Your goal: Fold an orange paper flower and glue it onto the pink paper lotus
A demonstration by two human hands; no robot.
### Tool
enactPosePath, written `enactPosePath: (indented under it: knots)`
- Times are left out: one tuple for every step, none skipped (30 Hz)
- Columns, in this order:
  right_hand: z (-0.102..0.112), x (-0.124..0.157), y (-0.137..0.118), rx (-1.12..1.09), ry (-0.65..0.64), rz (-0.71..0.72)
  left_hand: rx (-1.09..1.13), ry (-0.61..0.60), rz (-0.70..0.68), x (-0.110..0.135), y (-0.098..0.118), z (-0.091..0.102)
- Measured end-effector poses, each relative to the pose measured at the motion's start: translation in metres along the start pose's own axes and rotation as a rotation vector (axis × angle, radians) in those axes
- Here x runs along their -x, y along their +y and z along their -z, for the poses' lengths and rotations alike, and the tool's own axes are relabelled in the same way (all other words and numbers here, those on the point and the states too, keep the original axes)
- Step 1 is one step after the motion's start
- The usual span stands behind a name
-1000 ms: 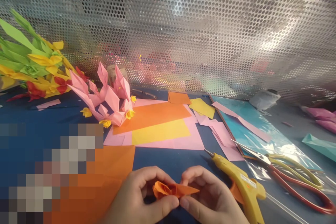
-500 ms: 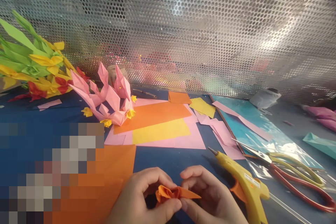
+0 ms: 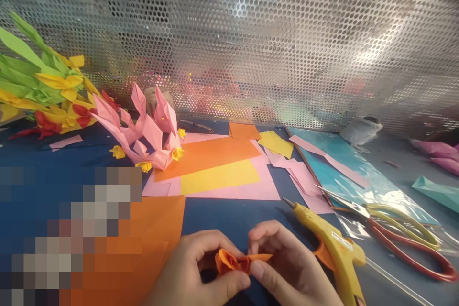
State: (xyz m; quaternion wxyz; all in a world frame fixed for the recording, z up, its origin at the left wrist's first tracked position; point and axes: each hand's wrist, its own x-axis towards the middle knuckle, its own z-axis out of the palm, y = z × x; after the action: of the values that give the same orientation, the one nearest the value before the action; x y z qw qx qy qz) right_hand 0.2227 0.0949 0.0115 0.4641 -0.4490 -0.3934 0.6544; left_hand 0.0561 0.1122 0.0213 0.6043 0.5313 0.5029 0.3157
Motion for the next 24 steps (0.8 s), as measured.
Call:
enactPosePath:
  knots:
    - [0.001,-0.001,0.000,-0.008,-0.007,-0.014,0.015,-0.003,0.010,0.000,0.001,0.000]
    - [0.003,-0.002,0.001,-0.023,-0.019,-0.035,0.034,-0.006,0.023,0.001,0.002,0.000]
    - [0.004,-0.003,0.001,-0.050,-0.032,-0.059,0.056,-0.013,0.040,0.001,0.003,0.001]
    - [0.006,-0.005,0.002,-0.083,-0.050,-0.087,0.083,-0.023,0.059,0.002,0.004,0.001]
    - [0.008,-0.006,0.003,-0.119,-0.072,-0.117,0.114,-0.036,0.081,0.002,0.005,0.001]
    - [0.010,-0.008,0.003,-0.149,-0.094,-0.143,0.150,-0.050,0.104,0.002,0.006,0.002]
    - [0.011,-0.010,0.004,-0.170,-0.112,-0.160,0.185,-0.064,0.126,0.001,0.007,0.002]
    - [0.012,-0.011,0.003,-0.175,-0.119,-0.166,0.216,-0.076,0.141,0.001,0.007,0.003]
    - [0.013,-0.012,0.002,-0.161,-0.115,-0.162,0.242,-0.085,0.147,0.000,0.007,0.003]
    - [0.013,-0.013,0.001,-0.130,-0.103,-0.149,0.259,-0.089,0.144,-0.002,0.006,0.004]
    - [0.012,-0.013,0.000,-0.086,-0.084,-0.132,0.274,-0.099,0.135,-0.003,0.005,0.005]
    - [0.011,-0.012,-0.002,-0.038,-0.060,-0.112,0.293,-0.110,0.122,-0.005,0.004,0.006]
    - [0.010,-0.011,-0.004,0.008,-0.027,-0.091,0.316,-0.124,0.112,-0.006,0.003,0.007]
    - [0.008,-0.009,-0.005,0.051,0.018,-0.065,0.342,-0.140,0.108,-0.007,0.002,0.008]
    - [0.005,-0.007,-0.007,0.088,0.066,-0.033,0.367,-0.153,0.110,-0.008,0.002,0.009]
    - [0.003,-0.005,-0.009,0.116,0.111,-0.001,0.387,-0.165,0.114,-0.008,0.002,0.009]
    - [0.001,-0.003,-0.010,0.133,0.141,0.023,0.399,-0.174,0.117,-0.008,0.002,0.010]
    - [0.000,-0.002,-0.011,0.138,0.147,0.031,0.404,-0.179,0.117,-0.007,0.003,0.010]
    - [-0.001,-0.001,-0.012,0.130,0.130,0.024,0.403,-0.185,0.115,-0.007,0.004,0.010]
    - [-0.001,-0.001,-0.012,0.112,0.097,0.004,0.401,-0.188,0.111,-0.006,0.004,0.010]
    - [0.000,-0.002,-0.012,0.087,0.060,-0.022,0.395,-0.191,0.109,-0.005,0.004,0.010]
    - [0.001,-0.003,-0.011,0.063,0.028,-0.049,0.387,-0.194,0.106,-0.005,0.004,0.009]
    - [0.003,-0.004,-0.010,0.043,-0.002,-0.072,0.382,-0.197,0.106,-0.004,0.004,0.009]
    - [0.005,-0.006,-0.008,0.025,-0.027,-0.093,0.383,-0.203,0.112,-0.004,0.004,0.009]
